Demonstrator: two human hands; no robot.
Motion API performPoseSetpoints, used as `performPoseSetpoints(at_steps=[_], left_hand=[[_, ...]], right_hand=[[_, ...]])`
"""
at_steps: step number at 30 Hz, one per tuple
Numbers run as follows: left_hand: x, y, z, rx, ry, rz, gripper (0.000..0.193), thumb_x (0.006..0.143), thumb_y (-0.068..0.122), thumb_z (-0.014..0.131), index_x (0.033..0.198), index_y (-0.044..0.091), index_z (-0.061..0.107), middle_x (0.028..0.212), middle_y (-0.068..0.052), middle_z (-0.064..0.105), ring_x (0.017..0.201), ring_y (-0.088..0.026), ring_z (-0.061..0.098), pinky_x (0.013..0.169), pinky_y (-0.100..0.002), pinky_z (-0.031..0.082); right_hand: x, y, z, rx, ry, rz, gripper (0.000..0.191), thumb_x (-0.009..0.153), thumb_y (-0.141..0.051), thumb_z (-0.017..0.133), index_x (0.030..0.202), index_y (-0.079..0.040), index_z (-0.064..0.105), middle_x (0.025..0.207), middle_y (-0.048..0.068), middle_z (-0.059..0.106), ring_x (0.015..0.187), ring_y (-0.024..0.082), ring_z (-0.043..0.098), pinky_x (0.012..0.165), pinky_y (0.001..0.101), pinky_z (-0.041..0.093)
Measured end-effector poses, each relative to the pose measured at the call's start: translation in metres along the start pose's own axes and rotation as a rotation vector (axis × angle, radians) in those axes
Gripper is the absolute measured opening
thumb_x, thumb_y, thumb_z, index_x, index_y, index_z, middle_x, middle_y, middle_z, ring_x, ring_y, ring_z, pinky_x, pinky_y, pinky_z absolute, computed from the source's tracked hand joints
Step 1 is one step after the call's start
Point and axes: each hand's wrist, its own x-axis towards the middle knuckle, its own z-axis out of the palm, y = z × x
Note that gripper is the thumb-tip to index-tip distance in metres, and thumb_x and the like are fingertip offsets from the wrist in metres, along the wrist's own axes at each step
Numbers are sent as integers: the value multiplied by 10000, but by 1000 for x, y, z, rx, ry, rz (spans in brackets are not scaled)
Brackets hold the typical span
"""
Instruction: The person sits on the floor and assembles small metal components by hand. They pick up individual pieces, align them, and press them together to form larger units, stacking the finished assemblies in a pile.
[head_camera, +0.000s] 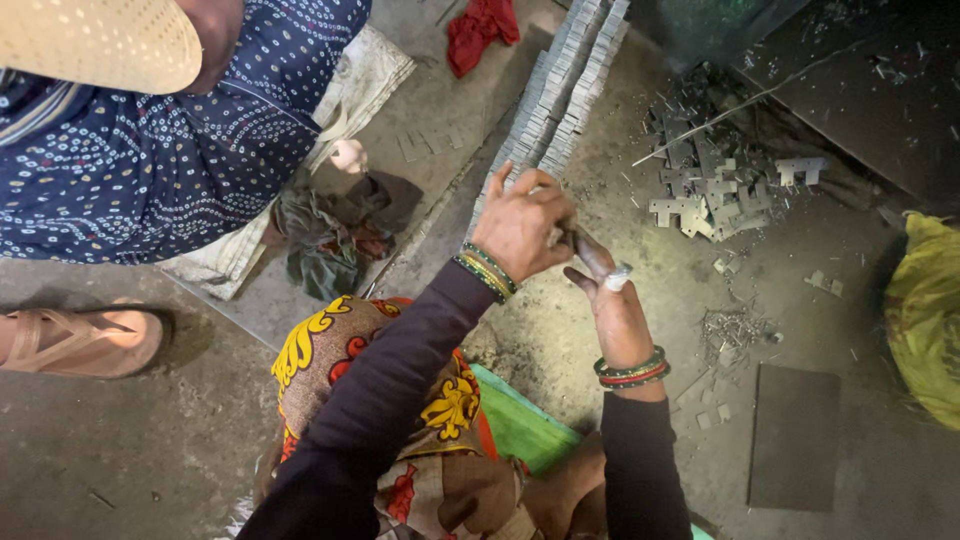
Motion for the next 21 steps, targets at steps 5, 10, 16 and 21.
performPoseSetpoints(at_steps=[5, 10, 16, 21], left_hand=[[7, -14, -3, -137, 61, -330, 205, 704, 255, 811, 882, 164, 765, 974, 2, 758, 1126, -219, 616, 1024, -491, 434], [2, -9, -1, -435, 105, -88, 281, 806, 169, 747, 1083, 177, 790, 1092, -40, 767, 1078, -218, 675, 1032, -396, 512], [-4, 5, 7, -278, 134, -55, 318, 762, 263, 820, 1069, 188, 785, 1046, -25, 754, 1150, -242, 612, 1009, -473, 430], [-3, -8, 20, -105, 28, -33, 294, 719, 370, 798, 991, 259, 808, 1070, 29, 764, 1267, -194, 587, 1110, -548, 355]], right_hand=[[3, -19, 4, 331, 11, 19, 930, 1003, -770, 300, 1509, -3, 444, 1663, 160, 405, 1531, 280, 403, 1217, 496, 355], [5, -37, 15, 528, 39, 1, 918, 990, -720, 326, 1582, -18, 349, 1650, 145, 381, 1532, 271, 374, 1239, 498, 335], [5, -4, 14, 360, 94, -7, 1029, 955, -769, 329, 1596, 35, 296, 1640, 141, 378, 1520, 249, 363, 1232, 455, 313], [-7, 56, -41, -388, 207, -76, 734, 1046, -571, 388, 1455, 26, 518, 1444, 198, 582, 1265, 319, 576, 1062, 441, 472]])
